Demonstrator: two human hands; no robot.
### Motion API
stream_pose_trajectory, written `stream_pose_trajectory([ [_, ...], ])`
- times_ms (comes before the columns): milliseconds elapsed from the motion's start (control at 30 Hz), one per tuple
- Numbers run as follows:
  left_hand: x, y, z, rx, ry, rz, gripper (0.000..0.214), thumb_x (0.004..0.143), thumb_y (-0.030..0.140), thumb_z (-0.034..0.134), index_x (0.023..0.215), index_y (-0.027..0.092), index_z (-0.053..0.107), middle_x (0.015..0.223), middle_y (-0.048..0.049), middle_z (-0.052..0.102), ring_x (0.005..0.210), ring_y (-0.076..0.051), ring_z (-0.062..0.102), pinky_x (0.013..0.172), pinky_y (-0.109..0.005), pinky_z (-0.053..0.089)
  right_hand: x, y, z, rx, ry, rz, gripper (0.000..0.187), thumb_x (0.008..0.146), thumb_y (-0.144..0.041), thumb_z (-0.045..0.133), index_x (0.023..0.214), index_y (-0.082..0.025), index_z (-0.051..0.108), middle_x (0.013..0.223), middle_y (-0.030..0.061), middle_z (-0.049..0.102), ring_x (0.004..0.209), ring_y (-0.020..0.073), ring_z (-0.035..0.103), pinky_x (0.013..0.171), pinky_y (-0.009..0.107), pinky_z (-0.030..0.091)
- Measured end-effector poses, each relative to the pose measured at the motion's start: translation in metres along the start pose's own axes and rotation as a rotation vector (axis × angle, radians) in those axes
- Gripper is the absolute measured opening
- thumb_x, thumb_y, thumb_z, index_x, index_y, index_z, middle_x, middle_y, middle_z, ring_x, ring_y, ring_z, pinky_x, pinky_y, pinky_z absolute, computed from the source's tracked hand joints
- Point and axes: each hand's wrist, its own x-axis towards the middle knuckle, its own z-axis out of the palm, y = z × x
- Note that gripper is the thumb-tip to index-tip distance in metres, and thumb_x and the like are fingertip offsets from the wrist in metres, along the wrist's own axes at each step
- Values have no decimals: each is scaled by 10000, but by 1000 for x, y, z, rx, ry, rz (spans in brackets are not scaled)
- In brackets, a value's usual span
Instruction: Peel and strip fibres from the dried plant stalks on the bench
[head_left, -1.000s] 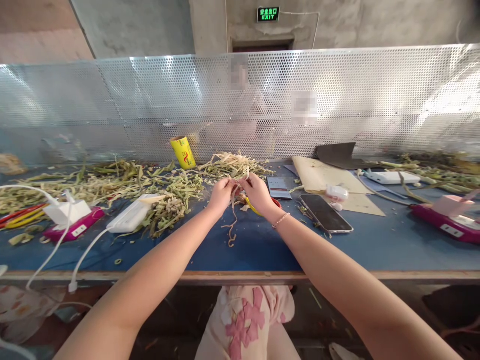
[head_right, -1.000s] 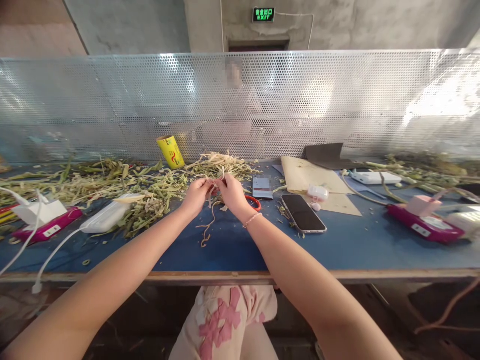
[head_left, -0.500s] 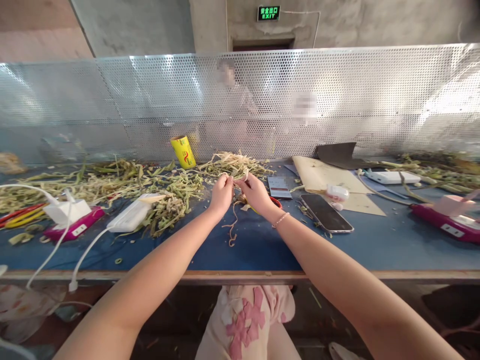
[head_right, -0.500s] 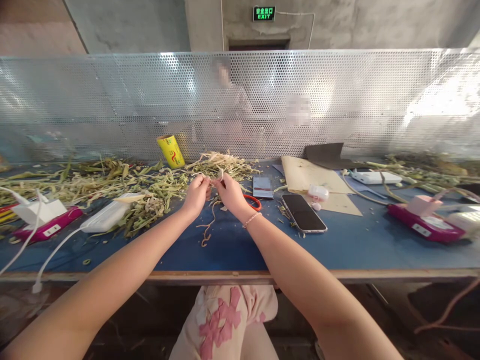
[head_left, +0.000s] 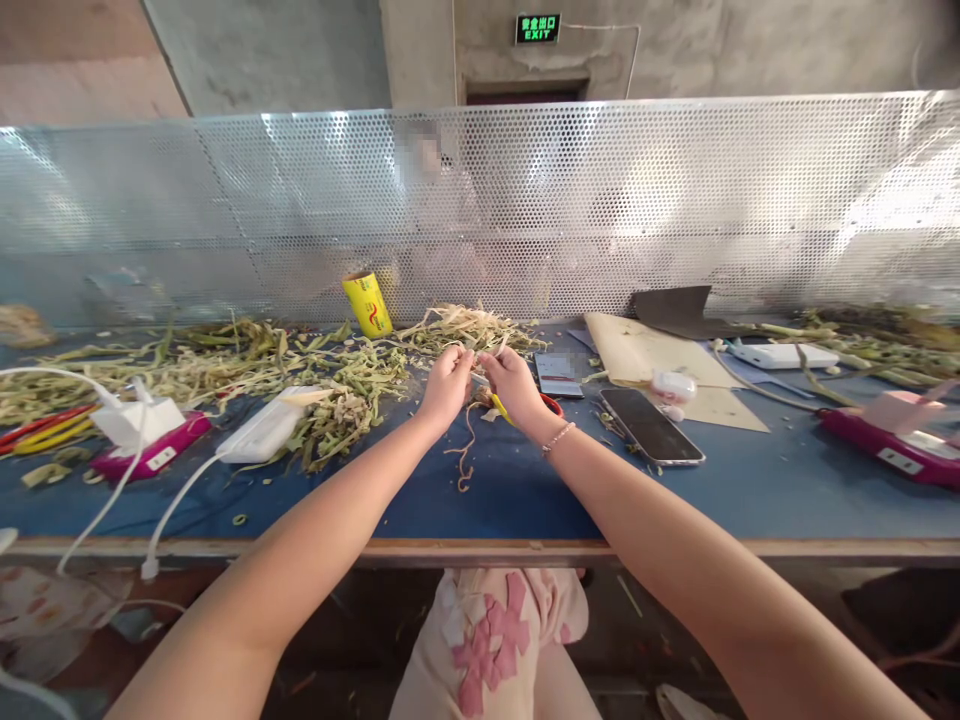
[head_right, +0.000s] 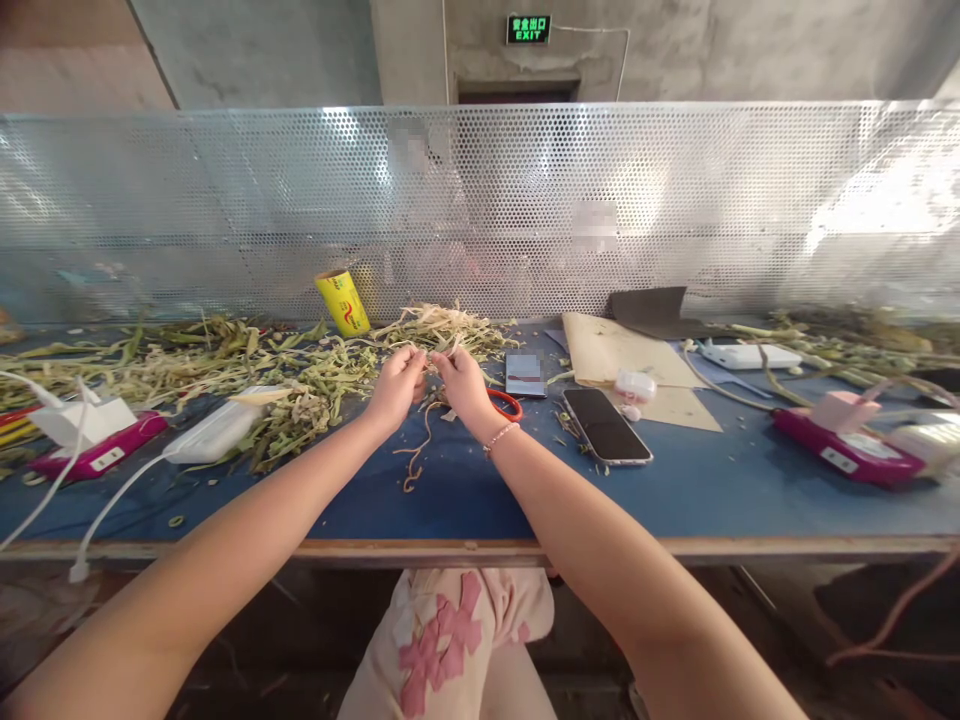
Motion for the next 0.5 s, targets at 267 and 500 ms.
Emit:
stream_pose_trajectory([
  [267, 2, -4, -1, -26, 76, -91, 241, 824, 306, 432, 648, 207, 300, 405, 108, 190, 295, -39, 169, 395, -202, 119, -2, 0, 2, -44, 2, -58, 230, 723, -412, 490, 667, -201, 419, 505, -68, 360, 483, 80, 326, 457, 208, 283],
  [500, -2, -2, 1, 20, 16, 9, 248, 823, 350, 430, 657, 216, 305, 413, 100, 199, 321, -56, 198, 420, -218, 165, -5, -7, 1, 99, 54, -35, 255, 685, -394, 553, 600, -193, 421, 495, -72, 345, 469, 67, 297, 462, 211, 275],
])
